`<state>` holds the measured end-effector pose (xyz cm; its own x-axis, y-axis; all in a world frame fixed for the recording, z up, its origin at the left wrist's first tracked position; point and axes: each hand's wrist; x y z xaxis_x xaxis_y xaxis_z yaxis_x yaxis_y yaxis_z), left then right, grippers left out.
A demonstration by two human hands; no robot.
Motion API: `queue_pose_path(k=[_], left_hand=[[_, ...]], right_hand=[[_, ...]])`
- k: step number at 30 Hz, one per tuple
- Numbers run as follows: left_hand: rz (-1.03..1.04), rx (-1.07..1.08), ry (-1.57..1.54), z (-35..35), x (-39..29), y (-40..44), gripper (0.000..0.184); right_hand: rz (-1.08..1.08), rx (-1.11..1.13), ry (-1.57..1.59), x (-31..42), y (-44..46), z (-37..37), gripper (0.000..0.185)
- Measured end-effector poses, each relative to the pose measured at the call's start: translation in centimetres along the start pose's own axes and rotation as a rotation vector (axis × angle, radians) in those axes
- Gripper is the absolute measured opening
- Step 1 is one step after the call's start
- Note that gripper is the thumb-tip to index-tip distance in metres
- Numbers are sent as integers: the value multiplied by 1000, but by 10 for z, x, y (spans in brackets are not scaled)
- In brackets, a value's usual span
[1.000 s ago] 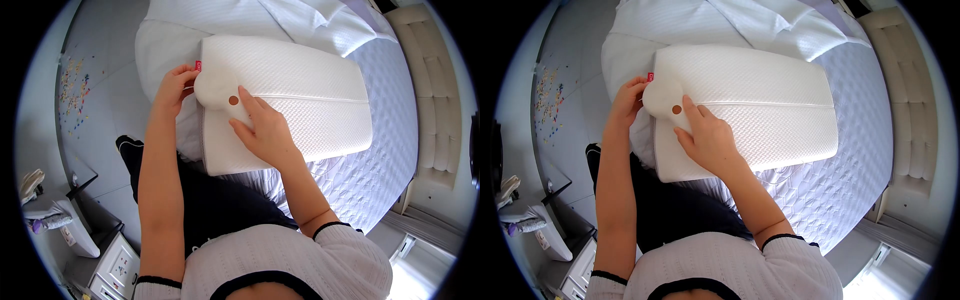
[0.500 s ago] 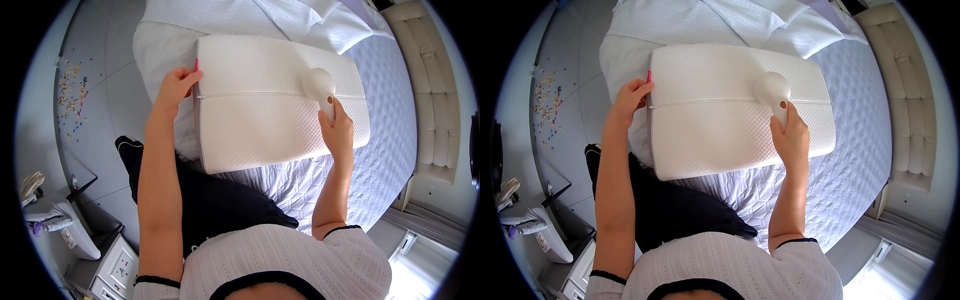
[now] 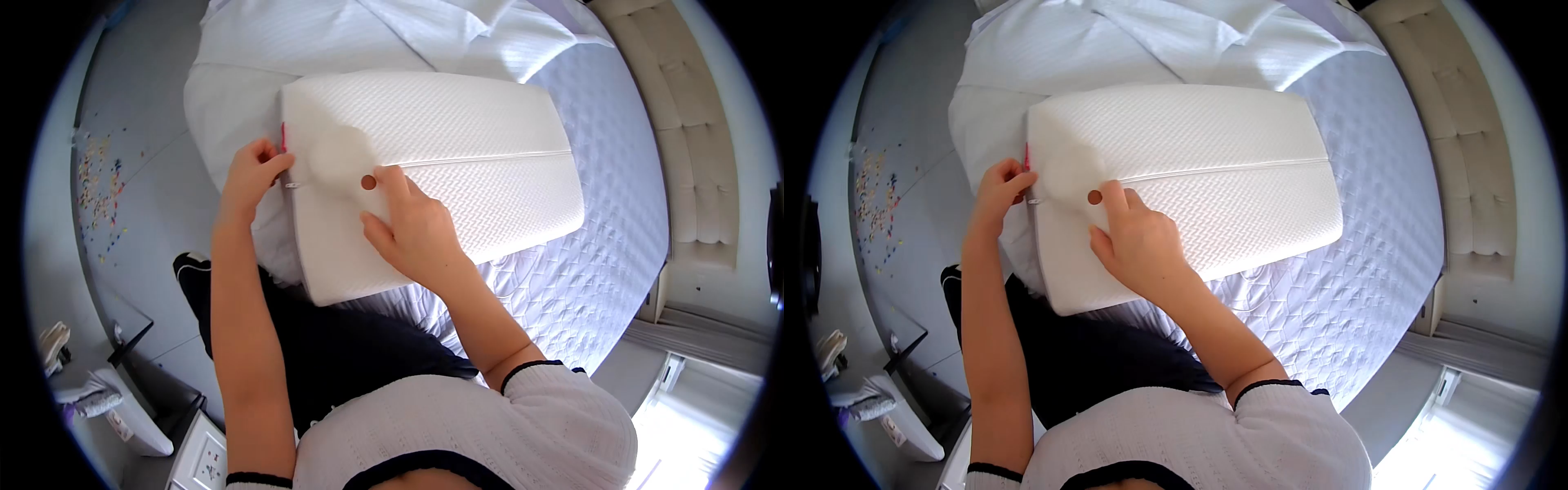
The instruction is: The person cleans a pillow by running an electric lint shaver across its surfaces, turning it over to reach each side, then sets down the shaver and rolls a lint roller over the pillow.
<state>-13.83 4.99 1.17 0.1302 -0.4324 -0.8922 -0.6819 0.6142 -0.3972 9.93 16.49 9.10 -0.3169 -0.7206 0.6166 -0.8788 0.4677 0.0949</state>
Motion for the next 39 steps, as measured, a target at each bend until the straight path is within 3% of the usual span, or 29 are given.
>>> queue_pose_path(k=[3,11,15,24,33,36,39], left_hand=[[-21,16,-35,1,-6,-3,23],[-14,18,-47,1,-4,-4,20],[-23,42,-42,0,-3,-4,22],[18,22,-58,0,4,1,20],[10,47,-50,-2,3,3,20],[10,49,-48,-1,1,0,19],[7,61,-63,-2,1,0,20]], right_hand=[[23,7,24,-6,-1,-8,42],[208,-277,-256,-84,-31,-66,37],[260,-312,-280,-83,-34,-71,37],[5,-148,-97,-18,-2,-8,39],[-82,15,-20,13,9,22,40],[33,-7,-65,-3,6,0,40],[18,-167,-181,-36,-4,-21,40]])
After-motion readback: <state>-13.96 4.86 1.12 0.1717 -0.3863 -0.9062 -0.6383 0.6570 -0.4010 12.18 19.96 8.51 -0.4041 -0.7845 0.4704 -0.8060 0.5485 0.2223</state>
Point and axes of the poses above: each hand's wrist, its own y-axis towards the middle knuckle, its own z-axis out of the palm, x = y × z, and after that the axes turned 4 degrees about -z, right-handed
